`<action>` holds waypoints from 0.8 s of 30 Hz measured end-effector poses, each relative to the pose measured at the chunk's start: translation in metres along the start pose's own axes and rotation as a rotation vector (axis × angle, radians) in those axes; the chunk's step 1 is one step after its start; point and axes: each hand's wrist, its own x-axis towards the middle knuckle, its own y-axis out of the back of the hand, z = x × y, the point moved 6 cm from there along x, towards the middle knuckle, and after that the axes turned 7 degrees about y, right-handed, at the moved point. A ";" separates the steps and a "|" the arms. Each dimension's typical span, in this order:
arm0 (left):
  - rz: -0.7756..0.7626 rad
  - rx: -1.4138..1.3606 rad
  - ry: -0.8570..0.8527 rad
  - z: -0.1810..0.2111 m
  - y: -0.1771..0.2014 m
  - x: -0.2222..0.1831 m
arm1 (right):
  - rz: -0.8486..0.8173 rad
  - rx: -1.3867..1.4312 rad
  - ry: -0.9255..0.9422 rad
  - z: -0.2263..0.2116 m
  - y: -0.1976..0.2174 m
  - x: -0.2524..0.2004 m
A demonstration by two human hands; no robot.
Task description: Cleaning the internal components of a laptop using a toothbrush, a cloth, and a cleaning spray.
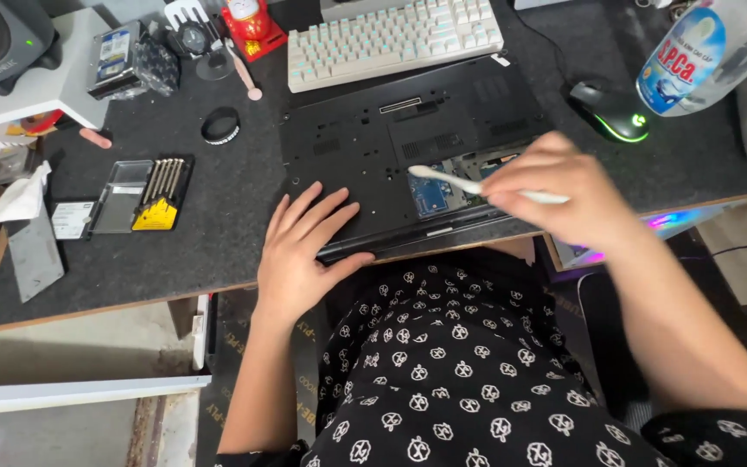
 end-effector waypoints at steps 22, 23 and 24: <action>-0.003 0.001 -0.001 -0.002 0.005 0.000 | 0.025 0.022 -0.009 -0.041 0.013 -0.014; 0.008 0.002 -0.008 -0.001 0.005 0.001 | 0.002 0.010 -0.059 -0.038 0.024 -0.022; 0.013 0.003 -0.008 -0.001 0.007 0.001 | 0.002 0.009 -0.054 -0.039 0.011 -0.016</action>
